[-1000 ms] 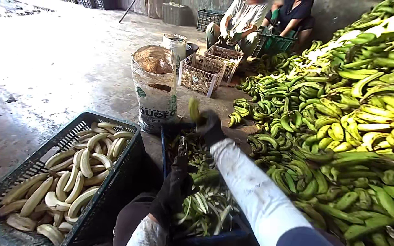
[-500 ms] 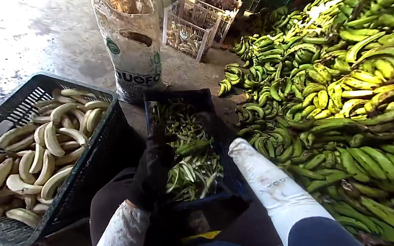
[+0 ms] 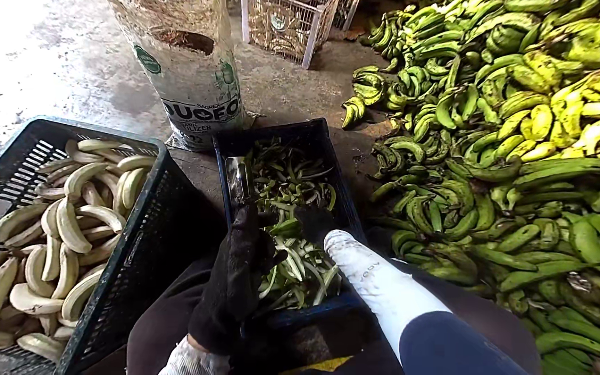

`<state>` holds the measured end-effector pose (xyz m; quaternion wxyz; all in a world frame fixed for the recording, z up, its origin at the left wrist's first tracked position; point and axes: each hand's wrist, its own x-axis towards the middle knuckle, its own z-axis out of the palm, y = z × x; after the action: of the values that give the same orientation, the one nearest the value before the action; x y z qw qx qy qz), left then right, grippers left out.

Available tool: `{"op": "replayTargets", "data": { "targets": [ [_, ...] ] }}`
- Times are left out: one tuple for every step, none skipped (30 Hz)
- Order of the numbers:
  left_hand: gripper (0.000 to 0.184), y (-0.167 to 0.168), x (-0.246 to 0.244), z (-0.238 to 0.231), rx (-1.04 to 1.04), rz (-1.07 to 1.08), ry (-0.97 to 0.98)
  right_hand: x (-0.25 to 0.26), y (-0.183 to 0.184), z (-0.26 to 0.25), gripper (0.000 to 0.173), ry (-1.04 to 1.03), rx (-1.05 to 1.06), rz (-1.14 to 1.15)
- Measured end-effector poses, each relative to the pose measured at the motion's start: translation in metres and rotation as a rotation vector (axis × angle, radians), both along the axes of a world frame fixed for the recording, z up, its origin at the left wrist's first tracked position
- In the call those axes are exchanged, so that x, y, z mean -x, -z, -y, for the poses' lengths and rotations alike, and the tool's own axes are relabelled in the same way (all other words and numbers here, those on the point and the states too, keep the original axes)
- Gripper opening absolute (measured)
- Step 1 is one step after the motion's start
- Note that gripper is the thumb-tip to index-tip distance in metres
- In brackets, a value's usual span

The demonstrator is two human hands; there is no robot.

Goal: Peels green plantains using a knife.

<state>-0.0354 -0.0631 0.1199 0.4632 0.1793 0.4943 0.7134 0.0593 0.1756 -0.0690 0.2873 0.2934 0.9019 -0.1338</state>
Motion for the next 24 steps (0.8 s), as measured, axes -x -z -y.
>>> {"op": "replayTargets", "data": {
  "targets": [
    [0.05,0.0,0.0,0.0,0.003,0.004,-0.001,-0.006,0.001,0.001,0.071,0.007,-0.004,0.001],
    [0.05,-0.001,-0.001,-0.001,0.012,-0.006,-0.001,-0.014,-0.001,0.003,0.069,0.014,-0.001,0.009],
    [0.051,-0.001,-0.002,-0.002,0.02,-0.018,0.001,-0.023,-0.003,0.005,0.067,0.03,0.004,0.003],
    [0.051,-0.001,-0.002,-0.003,0.026,-0.024,0.006,-0.03,-0.005,0.008,0.067,0.055,0.006,-0.014],
    [0.052,0.0,-0.003,-0.004,0.035,-0.032,0.011,-0.035,-0.004,0.011,0.066,0.077,0.007,-0.039],
    [0.054,0.001,-0.005,-0.004,0.047,-0.044,0.019,-0.038,-0.005,0.014,0.066,0.113,0.018,-0.07],
    [0.054,0.003,-0.007,-0.004,0.064,-0.062,0.023,-0.041,-0.011,0.017,0.065,0.183,0.052,-0.119],
    [0.055,0.005,-0.009,-0.004,0.086,-0.072,0.023,-0.043,-0.021,0.018,0.064,0.289,0.105,-0.205],
    [0.056,0.007,-0.011,-0.004,0.103,-0.087,0.028,-0.046,-0.034,0.018,0.064,0.413,0.166,-0.323],
    [0.055,0.008,-0.014,-0.005,0.124,-0.106,0.03,-0.049,-0.05,0.016,0.065,0.542,0.221,-0.462],
    [0.055,0.009,-0.017,-0.006,0.142,-0.135,0.037,-0.051,-0.067,0.015,0.068,0.668,0.268,-0.608],
    [0.056,0.01,-0.021,-0.007,0.144,-0.175,0.059,-0.053,-0.084,0.012,0.071,0.789,0.328,-0.762],
    [0.058,0.01,-0.025,-0.006,0.125,-0.235,0.092,-0.056,-0.098,0.01,0.072,0.894,0.394,-0.94],
    [0.059,0.01,-0.03,-0.005,0.086,-0.315,0.135,-0.06,-0.112,0.007,0.073,0.965,0.463,-1.125],
    [0.06,0.009,-0.037,-0.003,0.041,-0.428,0.181,-0.064,-0.131,0.007,0.072,0.993,0.535,-1.273],
    [0.057,0.009,-0.045,-0.002,-0.024,-0.538,0.223,-0.068,-0.155,0.008,0.069,0.986,0.611,-1.405],
    [0.052,0.01,-0.053,-0.002,-0.098,-0.622,0.265,-0.069,-0.177,0.009,0.057,0.955,0.697,-1.568],
    [0.049,0.012,-0.061,-0.004,-0.17,-0.693,0.304,-0.068,-0.196,0.008,0.039,0.896,0.816,-1.747],
    [0.049,0.014,-0.068,-0.006,-0.204,-0.731,0.327,-0.067,-0.208,0.004,0.034,0.809,0.973,-1.897],
    [0.05,0.016,-0.075,-0.009,-0.21,-0.741,0.326,-0.069,-0.213,0.003,0.038,0.754,1.091,-1.96],
    [0.053,0.017,-0.081,-0.012,-0.189,-0.726,0.3,-0.074,-0.215,0.009,0.039,0.744,1.148,-1.949],
    [0.057,0.016,-0.085,-0.016,-0.144,-0.689,0.256,-0.083,-0.216,0.02,0.041,0.746,1.163,-1.882],
    [0.061,0.014,-0.087,-0.02,-0.096,-0.638,0.201,-0.089,-0.218,0.029,0.041,0.735,1.214,-1.811],
    [0.064,0.012,-0.086,-0.024,-0.053,-0.568,0.152,-0.095,-0.22,0.036,0.039,0.702,1.248,-1.755]
  ]
}}
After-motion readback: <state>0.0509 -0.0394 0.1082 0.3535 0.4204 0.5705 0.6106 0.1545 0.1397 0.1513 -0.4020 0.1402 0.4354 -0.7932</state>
